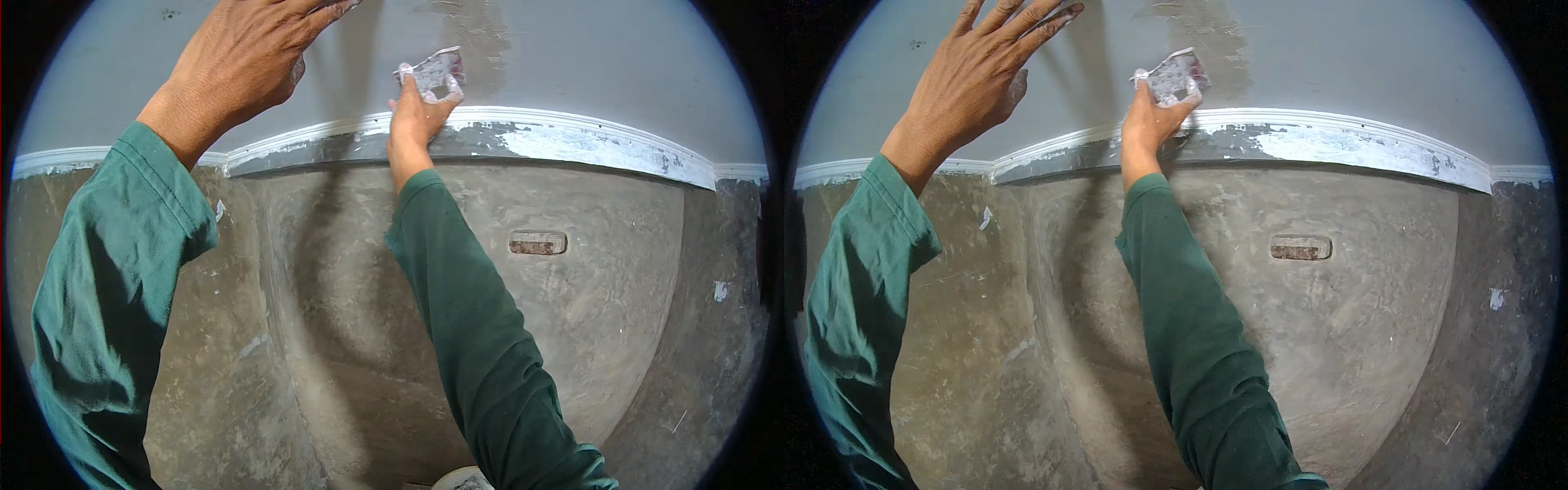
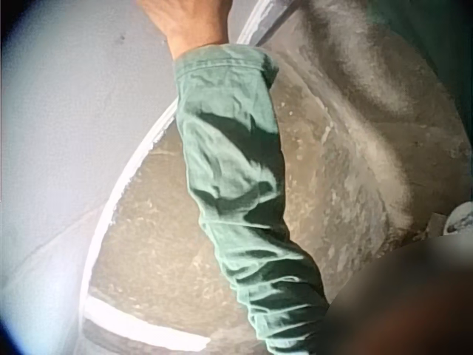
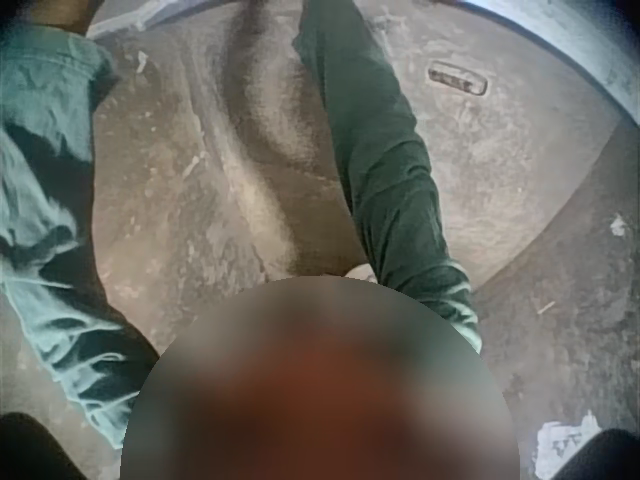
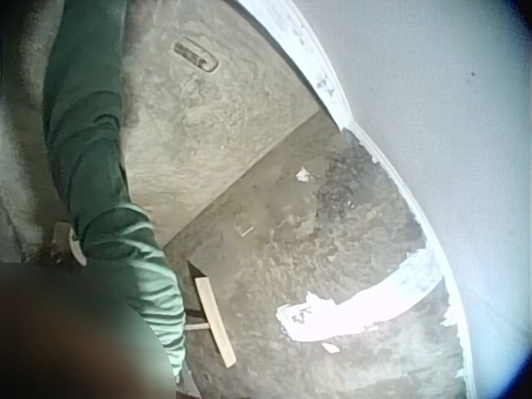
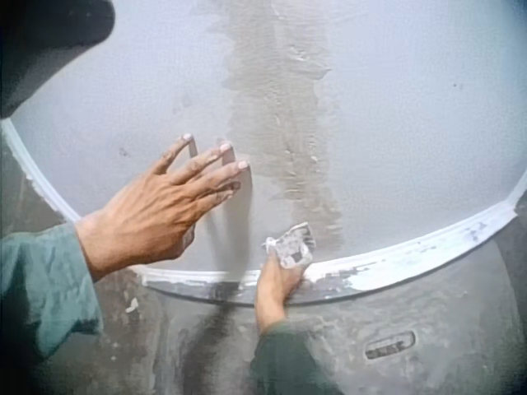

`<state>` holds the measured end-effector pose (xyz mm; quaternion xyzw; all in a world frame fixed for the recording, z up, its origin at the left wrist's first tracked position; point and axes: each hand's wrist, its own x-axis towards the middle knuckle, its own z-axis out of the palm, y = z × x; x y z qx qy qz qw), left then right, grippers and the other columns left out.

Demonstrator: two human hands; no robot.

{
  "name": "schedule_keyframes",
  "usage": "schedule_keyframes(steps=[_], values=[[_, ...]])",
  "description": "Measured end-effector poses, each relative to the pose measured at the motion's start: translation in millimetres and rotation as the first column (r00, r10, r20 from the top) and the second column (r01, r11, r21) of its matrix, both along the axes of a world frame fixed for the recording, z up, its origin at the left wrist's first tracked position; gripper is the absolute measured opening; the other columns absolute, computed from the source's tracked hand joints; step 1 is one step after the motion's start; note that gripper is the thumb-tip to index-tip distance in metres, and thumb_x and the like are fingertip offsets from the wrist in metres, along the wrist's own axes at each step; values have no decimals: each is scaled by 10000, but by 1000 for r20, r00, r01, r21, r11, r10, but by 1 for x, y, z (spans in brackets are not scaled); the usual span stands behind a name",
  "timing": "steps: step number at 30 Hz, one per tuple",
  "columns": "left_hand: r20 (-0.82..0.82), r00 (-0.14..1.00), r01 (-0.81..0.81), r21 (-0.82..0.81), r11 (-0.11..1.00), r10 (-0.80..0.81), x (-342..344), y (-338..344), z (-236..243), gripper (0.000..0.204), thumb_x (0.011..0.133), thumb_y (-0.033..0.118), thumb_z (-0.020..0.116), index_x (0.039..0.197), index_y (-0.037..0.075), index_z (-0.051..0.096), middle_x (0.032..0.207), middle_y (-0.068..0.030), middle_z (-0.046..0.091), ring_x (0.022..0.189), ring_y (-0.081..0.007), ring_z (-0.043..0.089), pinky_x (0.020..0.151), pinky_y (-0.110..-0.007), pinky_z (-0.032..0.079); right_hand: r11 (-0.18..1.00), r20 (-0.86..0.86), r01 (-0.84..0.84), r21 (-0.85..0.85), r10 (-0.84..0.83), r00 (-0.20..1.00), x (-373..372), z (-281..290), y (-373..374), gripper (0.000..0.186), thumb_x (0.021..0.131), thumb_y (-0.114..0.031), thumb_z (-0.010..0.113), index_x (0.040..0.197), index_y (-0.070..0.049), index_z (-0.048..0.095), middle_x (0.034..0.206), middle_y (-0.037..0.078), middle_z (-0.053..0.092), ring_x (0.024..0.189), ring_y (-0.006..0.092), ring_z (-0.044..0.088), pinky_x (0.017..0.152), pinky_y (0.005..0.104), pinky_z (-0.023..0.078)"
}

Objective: Applying and smoothing plaster on a ceiling and wall joint using a putty knife.

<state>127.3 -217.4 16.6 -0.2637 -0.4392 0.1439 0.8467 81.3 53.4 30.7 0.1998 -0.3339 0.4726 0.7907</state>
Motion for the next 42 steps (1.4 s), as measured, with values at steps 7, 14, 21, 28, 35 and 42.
schedule_keyframes(steps=[7, 14, 21, 28, 35, 42], values=[[51, 997, -64, 32, 997, 62, 0, -6, -3, 575, 938, 163, 505, 1511, 132, 508, 1720, -22, 217, 1596, -211, 123, 1318, -512, 30, 988, 414, -143, 65, 104, 904, 2, -36, -32, 753, 897, -129, 767, 1492, -94, 306, 1445, 242, 452, 1215, 320, 605, 871, 454, 630], [29, 999, -46, -14, 999, 46, -11, -11, 4, 526, 948, 169, 492, 1468, 142, 562, 1719, -21, 218, 1595, -219, 129, 1317, -512, 22, 963, 48, -257, -77, 261, 964, 32, -31, -12, 718, 939, -122, 722, 1483, -124, 253, 1436, 212, 441, 1282, 336, 551, 895, 483, 628], [53, 991, -120, 21, 993, 119, -3, -13, 1, 521, 956, 168, 479, 1470, 143, 559, 1722, -38, 207, 1595, -219, 126, 1314, -517, 4, 971, 142, -233, 54, 223, 964, 17, -16, -4, 733, 930, -99, 716, 1484, -106, 237, 1449, 344, 413, 1272, 367, 558, 922, 503, 623], [135, 970, -208, 52, 977, 200, 6, -14, -6, 542, 951, 172, 498, 1490, 129, 535, 1713, -55, 232, 1593, -238, 136, 1315, -517, 31, 945, 204, -314, 90, 291, 935, 28, -54, -7, 751, 902, -99, 751, 1492, -97, 286, 1436, 282, 445, 1256, 368, 579, 894, 466, 641], [192, 972, -149, 67, 987, 134, 22, -5, -15, 568, 938, 179, 505, 1503, 124, 517, 1716, -57, 223, 1594, -238, 131, 1316, -517, 46, 936, 192, -352, -28, 351, 917, 84, -44, 45, 790, 926, -453, 670, 1560, -173, 291, 1507, 225, 368, 1373, 398, 435, 930, 507, 553], [152, 985, -88, -8, 996, 88, 28, -17, -18, 597, 929, 174, 513, 1524, 131, 488, 1719, -59, 212, 1595, -236, 125, 1313, -529, 50, 991, 144, -127, 29, 122, 982, 79, -49, 36, 742, 969, -271, 679, 1572, -162, 260, 1517, 271, 338, 1346, 394, 469, 917, 485, 586]])
